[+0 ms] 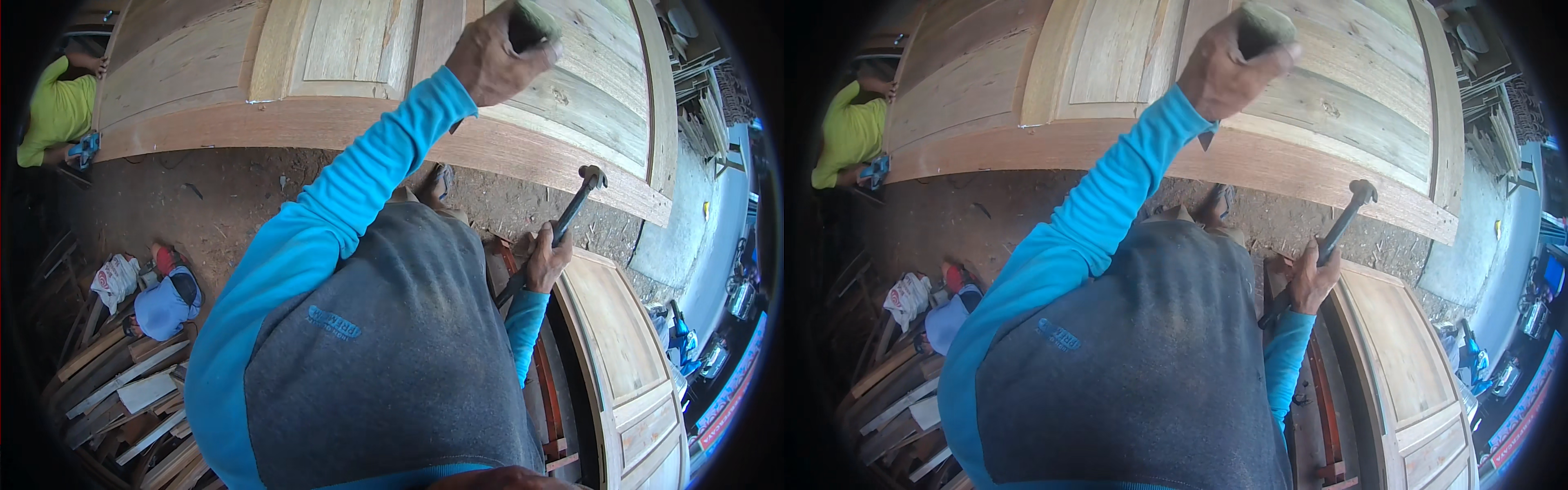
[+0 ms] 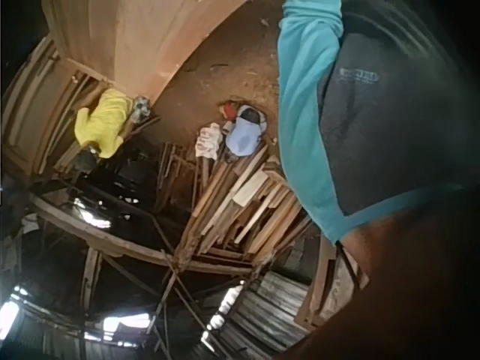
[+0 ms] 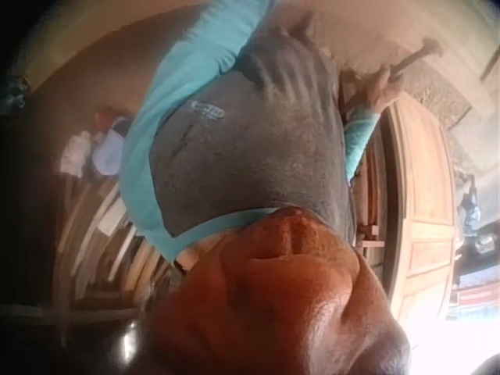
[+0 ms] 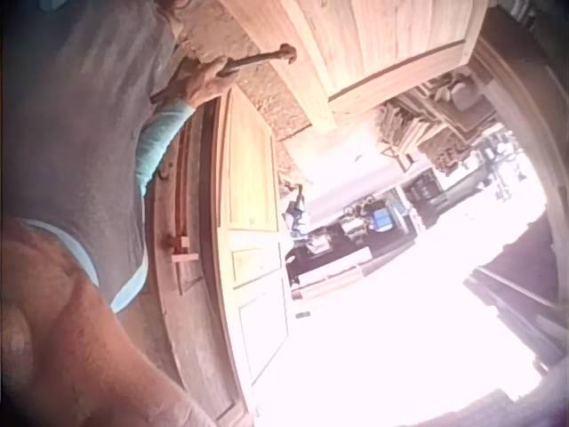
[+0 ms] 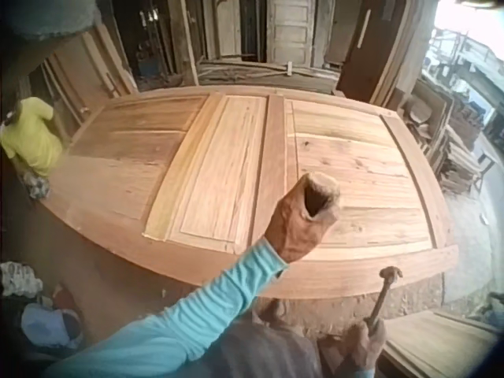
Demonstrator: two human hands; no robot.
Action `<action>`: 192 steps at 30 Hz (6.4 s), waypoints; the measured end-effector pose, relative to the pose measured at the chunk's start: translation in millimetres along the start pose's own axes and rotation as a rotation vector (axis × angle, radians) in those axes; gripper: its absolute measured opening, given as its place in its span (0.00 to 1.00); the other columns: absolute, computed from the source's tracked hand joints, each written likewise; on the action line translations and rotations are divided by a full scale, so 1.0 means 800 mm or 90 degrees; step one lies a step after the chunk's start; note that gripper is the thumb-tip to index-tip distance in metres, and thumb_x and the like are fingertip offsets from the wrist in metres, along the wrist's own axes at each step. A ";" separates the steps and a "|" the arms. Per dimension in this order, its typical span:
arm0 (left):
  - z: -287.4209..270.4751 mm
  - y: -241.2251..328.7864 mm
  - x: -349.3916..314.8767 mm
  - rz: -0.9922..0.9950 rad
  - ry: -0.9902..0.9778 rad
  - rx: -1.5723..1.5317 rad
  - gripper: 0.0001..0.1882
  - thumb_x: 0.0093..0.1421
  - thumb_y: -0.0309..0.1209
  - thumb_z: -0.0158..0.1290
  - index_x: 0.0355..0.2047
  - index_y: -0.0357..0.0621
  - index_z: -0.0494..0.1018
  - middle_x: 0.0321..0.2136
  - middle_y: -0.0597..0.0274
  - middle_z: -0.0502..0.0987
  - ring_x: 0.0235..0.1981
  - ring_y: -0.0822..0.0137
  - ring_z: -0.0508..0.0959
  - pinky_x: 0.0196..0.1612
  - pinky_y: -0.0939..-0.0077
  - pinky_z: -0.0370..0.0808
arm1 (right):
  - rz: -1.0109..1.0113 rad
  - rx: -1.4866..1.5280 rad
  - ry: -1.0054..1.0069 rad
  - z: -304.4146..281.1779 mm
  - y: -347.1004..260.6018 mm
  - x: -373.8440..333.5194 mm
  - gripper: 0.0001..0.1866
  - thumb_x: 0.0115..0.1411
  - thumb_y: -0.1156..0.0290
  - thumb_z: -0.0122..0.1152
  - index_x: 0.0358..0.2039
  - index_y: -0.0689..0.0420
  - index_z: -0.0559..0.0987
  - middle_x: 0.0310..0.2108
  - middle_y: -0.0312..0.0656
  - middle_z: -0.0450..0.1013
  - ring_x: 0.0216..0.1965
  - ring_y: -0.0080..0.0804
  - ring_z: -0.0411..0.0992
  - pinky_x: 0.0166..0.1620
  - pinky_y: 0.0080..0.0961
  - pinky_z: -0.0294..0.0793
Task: The person assembles a wooden door by hammering a chisel into the joints, applies glue to small wooden components, and carries a bucket of materials across the workshop.
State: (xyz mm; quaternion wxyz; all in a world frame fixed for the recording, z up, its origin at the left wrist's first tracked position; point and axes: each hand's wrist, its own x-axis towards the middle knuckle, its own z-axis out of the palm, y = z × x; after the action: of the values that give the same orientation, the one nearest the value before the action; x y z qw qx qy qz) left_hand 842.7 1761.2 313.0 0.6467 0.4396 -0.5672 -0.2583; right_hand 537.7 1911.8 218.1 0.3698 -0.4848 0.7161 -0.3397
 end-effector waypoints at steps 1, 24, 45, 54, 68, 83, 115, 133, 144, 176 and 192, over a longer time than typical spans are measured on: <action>-0.045 -0.008 0.005 0.000 0.018 -0.007 0.11 0.64 0.37 0.58 0.38 0.43 0.73 0.24 0.63 0.76 0.27 0.68 0.77 0.36 0.71 0.77 | 0.017 0.015 -0.011 -0.002 0.001 0.004 0.13 0.65 0.64 0.61 0.39 0.62 0.76 0.22 0.35 0.69 0.22 0.22 0.68 0.25 0.24 0.67; -0.171 -0.114 -0.246 -0.257 0.541 -0.224 0.21 0.67 0.36 0.59 0.51 0.44 0.61 0.45 0.57 0.79 0.48 0.65 0.80 0.50 0.61 0.79 | -0.964 -0.342 -0.294 0.219 -0.453 -0.029 0.14 0.69 0.62 0.59 0.47 0.59 0.78 0.21 0.34 0.69 0.20 0.21 0.68 0.25 0.23 0.67; -0.275 -0.060 -0.275 -0.144 0.805 -0.415 0.28 0.66 0.54 0.56 0.52 0.45 0.62 0.44 0.59 0.74 0.39 0.69 0.77 0.41 0.73 0.78 | -0.960 -0.449 -0.382 0.195 -0.454 -0.044 0.18 0.64 0.70 0.64 0.54 0.58 0.78 0.32 0.45 0.79 0.31 0.31 0.78 0.36 0.29 0.77; -0.191 -0.026 -0.147 0.032 0.140 0.409 0.25 0.61 0.46 0.61 0.54 0.50 0.71 0.39 0.56 0.79 0.41 0.55 0.82 0.42 0.63 0.81 | -0.325 -0.132 -0.425 0.141 -0.229 0.015 0.22 0.67 0.65 0.63 0.56 0.67 0.74 0.23 0.30 0.66 0.20 0.14 0.60 0.22 0.16 0.59; -0.280 -0.088 -0.167 0.037 -0.044 0.560 0.20 0.45 0.39 0.71 0.34 0.50 0.74 0.30 0.62 0.77 0.33 0.57 0.81 0.32 0.61 0.79 | -0.142 -0.037 -0.042 0.032 -0.135 -0.036 0.13 0.68 0.65 0.60 0.45 0.63 0.75 0.20 0.30 0.64 0.17 0.15 0.60 0.19 0.16 0.57; -0.278 -0.101 -0.187 0.088 -0.103 0.526 0.11 0.50 0.36 0.63 0.33 0.50 0.75 0.29 0.58 0.78 0.33 0.57 0.83 0.31 0.62 0.81 | -0.265 -0.129 -0.066 0.320 -0.110 -0.209 0.12 0.64 0.67 0.58 0.42 0.62 0.73 0.28 0.48 0.73 0.31 0.40 0.73 0.38 0.41 0.72; -0.369 -0.002 -0.122 0.004 -0.028 0.072 0.22 0.61 0.40 0.58 0.50 0.40 0.72 0.38 0.42 0.80 0.40 0.45 0.82 0.49 0.56 0.78 | -0.159 0.053 -0.095 0.293 -0.165 -0.174 0.09 0.65 0.68 0.56 0.38 0.60 0.71 0.17 0.34 0.65 0.14 0.20 0.64 0.17 0.21 0.61; -0.541 -0.120 -0.238 -0.152 0.826 -0.067 0.22 0.63 0.32 0.59 0.49 0.34 0.60 0.32 0.57 0.74 0.31 0.69 0.76 0.37 0.72 0.76 | -0.735 -0.422 -0.449 0.438 -0.425 -0.209 0.11 0.63 0.70 0.61 0.41 0.61 0.73 0.23 0.46 0.69 0.24 0.36 0.69 0.31 0.36 0.70; -0.536 -0.096 -0.263 -0.078 0.724 -0.371 0.19 0.66 0.32 0.59 0.48 0.37 0.62 0.35 0.59 0.74 0.33 0.68 0.80 0.39 0.74 0.80 | -1.256 -0.359 -0.521 0.551 -0.582 -0.339 0.08 0.66 0.72 0.58 0.42 0.60 0.73 0.24 0.49 0.72 0.24 0.47 0.73 0.30 0.39 0.73; -0.514 -0.081 -0.308 -0.138 0.723 -0.430 0.15 0.67 0.38 0.57 0.41 0.38 0.70 0.29 0.64 0.73 0.34 0.70 0.78 0.38 0.74 0.78 | -1.255 -0.639 -0.552 0.564 -0.612 -0.409 0.08 0.64 0.71 0.61 0.39 0.60 0.73 0.24 0.51 0.72 0.24 0.46 0.74 0.29 0.39 0.72; -0.543 -0.008 -0.677 -0.832 0.519 0.347 0.32 0.58 0.51 0.61 0.52 0.37 0.74 0.46 0.41 0.80 0.48 0.47 0.81 0.52 0.54 0.77 | -0.423 -0.455 -0.499 0.329 -0.158 -0.226 0.13 0.59 0.62 0.67 0.32 0.60 0.77 0.22 0.52 0.74 0.25 0.51 0.76 0.31 0.45 0.72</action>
State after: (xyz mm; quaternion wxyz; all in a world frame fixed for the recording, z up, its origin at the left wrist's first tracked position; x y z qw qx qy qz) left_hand 1140.1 2329.2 46.0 0.3912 0.8830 0.0404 -0.2560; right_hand 866.4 2011.6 230.5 0.2946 -0.8640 0.4073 0.0267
